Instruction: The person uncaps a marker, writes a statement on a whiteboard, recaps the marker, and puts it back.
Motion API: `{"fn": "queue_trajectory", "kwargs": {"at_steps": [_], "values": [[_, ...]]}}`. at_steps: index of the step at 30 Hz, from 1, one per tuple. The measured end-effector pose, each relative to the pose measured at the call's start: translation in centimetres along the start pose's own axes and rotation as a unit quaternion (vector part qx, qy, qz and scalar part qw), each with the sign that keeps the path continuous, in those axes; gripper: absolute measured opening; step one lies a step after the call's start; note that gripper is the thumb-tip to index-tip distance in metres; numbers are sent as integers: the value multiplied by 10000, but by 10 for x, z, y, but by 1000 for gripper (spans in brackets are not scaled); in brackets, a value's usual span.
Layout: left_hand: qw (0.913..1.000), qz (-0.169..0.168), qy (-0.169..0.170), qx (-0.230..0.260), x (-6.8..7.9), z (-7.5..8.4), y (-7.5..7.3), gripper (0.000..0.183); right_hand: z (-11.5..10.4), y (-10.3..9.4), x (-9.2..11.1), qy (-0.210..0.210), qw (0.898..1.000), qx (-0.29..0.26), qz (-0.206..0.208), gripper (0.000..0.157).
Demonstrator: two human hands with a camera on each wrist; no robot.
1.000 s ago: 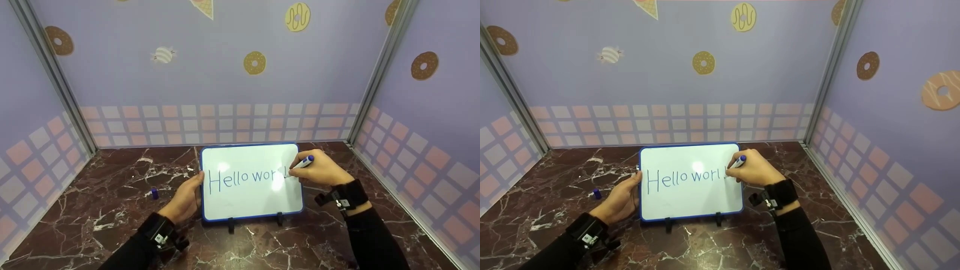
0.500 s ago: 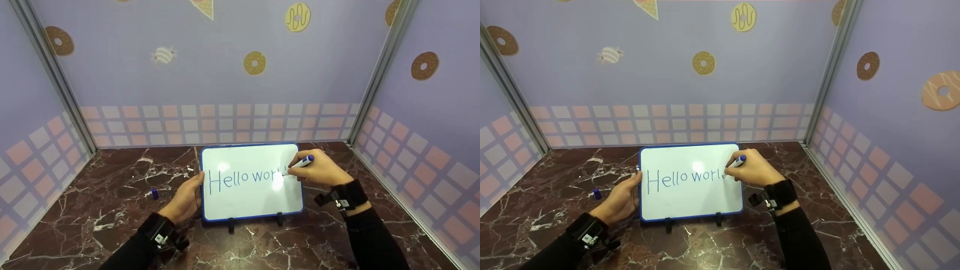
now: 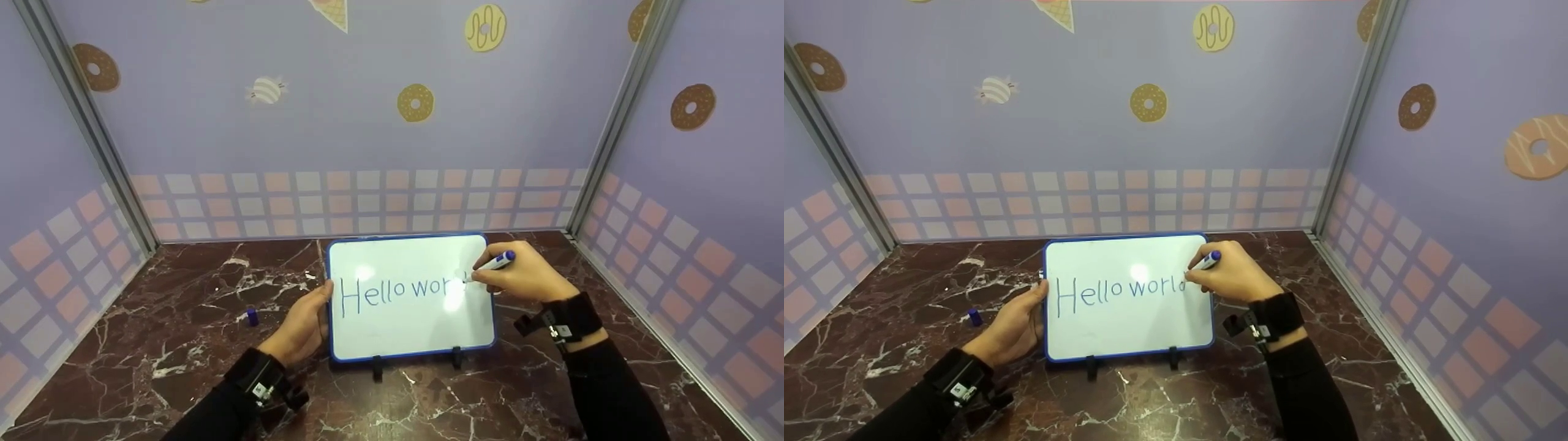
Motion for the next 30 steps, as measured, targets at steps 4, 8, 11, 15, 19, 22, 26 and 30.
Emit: {"fn": "queue_trajectory", "kwargs": {"at_steps": [4,8,11,15,19,22,26,30], "values": [[10000,40,4,-11,0,0,-1,57,1,0,0,10,10000,12,-1,13],[10000,-2,25,8,1,0,-1,60,1,-1,1,27,10000,63,34,13],[10000,3,27,11,0,0,-1,60,1,-1,0,31,9999,111,49,12],[10000,60,15,-2,0,-1,-1,58,0,-2,0,-1,9998,192,53,11],[10000,76,14,-13,0,0,-1,59,1,-2,0,-22,9997,239,50,11],[10000,76,12,-56,0,0,-1,60,1,-2,0,-19,9997,249,10,11],[9999,102,-2,-78,0,1,0,60,3,-3,0,-23,9997,260,-32,11],[9999,150,-27,-26,0,0,0,58,3,-3,0,-11,9996,264,-60,12]]}}
Point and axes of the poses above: each hand's wrist, its own x-axis away from the middle knuckle, its own y-axis out of the palm, z = x × y, the point moved 2 cm from there along -x, towards the middle knuckle, and after that the axes turned 14 degrees about y, right-handed, at the moved point
